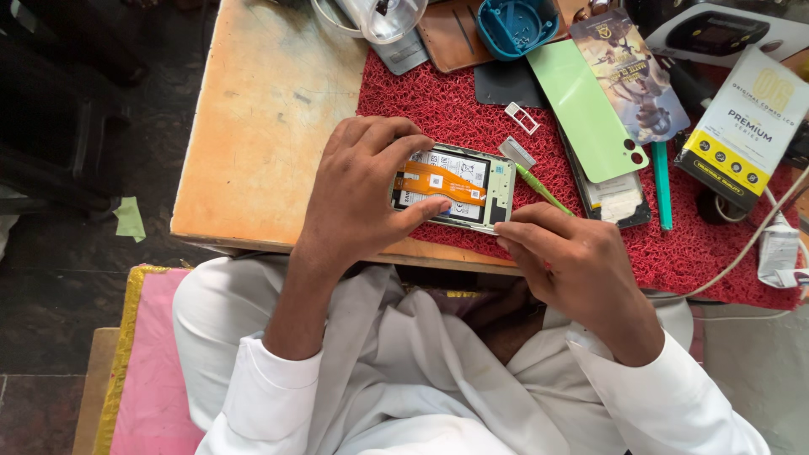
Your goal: The person holds a smartphone and interacts with the touchscreen, then flips it over to reveal the internal components. Using a green-handled screwdriver, the person unscrews a metal bracket from the phone's chassis. The person then uses tweezers to carefully lift and remove the bracket from the device.
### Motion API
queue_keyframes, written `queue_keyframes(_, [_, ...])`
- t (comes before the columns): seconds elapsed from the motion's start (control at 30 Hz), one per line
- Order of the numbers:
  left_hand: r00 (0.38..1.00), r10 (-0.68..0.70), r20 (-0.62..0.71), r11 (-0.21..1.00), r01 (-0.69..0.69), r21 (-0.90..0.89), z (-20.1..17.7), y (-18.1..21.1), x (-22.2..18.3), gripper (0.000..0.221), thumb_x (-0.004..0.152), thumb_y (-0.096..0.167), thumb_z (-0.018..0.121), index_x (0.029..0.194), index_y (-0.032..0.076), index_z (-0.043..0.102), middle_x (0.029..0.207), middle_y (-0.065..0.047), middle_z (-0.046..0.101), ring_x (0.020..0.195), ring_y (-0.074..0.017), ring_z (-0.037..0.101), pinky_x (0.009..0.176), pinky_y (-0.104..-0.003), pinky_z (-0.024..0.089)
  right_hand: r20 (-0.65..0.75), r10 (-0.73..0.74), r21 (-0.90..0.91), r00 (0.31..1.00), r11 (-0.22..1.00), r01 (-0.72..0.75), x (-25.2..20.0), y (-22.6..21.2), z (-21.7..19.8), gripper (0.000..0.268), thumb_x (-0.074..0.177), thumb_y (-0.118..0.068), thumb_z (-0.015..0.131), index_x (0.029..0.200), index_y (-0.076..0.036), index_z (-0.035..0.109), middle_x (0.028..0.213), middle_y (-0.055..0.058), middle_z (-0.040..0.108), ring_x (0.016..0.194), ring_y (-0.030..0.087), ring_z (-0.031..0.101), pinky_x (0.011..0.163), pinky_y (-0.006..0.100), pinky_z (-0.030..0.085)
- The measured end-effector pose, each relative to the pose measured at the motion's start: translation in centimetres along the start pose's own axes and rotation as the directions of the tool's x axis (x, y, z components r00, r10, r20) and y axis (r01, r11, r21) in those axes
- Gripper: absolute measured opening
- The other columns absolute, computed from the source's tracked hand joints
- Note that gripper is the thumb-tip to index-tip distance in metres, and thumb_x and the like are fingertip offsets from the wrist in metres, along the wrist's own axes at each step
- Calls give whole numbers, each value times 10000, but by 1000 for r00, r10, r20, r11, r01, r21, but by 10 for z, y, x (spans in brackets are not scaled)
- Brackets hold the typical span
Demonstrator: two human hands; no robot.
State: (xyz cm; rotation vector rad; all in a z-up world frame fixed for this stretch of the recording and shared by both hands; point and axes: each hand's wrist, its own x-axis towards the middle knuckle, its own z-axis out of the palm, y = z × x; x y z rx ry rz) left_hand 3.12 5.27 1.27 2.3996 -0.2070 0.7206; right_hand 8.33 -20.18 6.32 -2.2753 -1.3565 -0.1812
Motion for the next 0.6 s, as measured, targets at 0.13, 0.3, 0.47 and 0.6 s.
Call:
queue_keyframes(0.13, [1000,-2,5,1000,2,-11,0,0,-1,601,757,436,894,1180,51,712,1233,-98,643,1219,-294,557,1119,-473,394,16,20,7,1000,1000,-20,-2,-1,3,147,876,-18,752,1023,-20,741,953,95,734,716,267,727,598,360,570])
queue_keyframes(0.3, [1000,-4,4,1000,4,-9,-1,1,-1,601,755,436,892,1180,50,713,1237,-102,642,1222,-298,554,1120,-476,389,20,46,53,999,997,-47,-4,-2,7,146,886,2,724,1031,3,721,963,136,726,744,291,729,631,365,585])
queue_keyframes(0.47, [1000,-10,-3,1000,10,-18,-1,1,0,593,761,433,890,1180,52,712,1236,-97,641,1227,-294,555,1120,-471,386,18,134,235,991,963,-134,-7,-9,11,126,891,-18,721,1017,-15,716,954,125,724,773,247,745,646,340,597])
queue_keyframes(0.6, [1000,-17,-8,1000,16,-24,0,4,-2,578,765,416,886,1181,55,711,1227,-92,636,1220,-294,552,1115,-465,388,1,240,182,971,954,-237,-11,-16,9,153,891,-63,744,1041,-33,732,970,119,719,773,240,742,624,327,593])
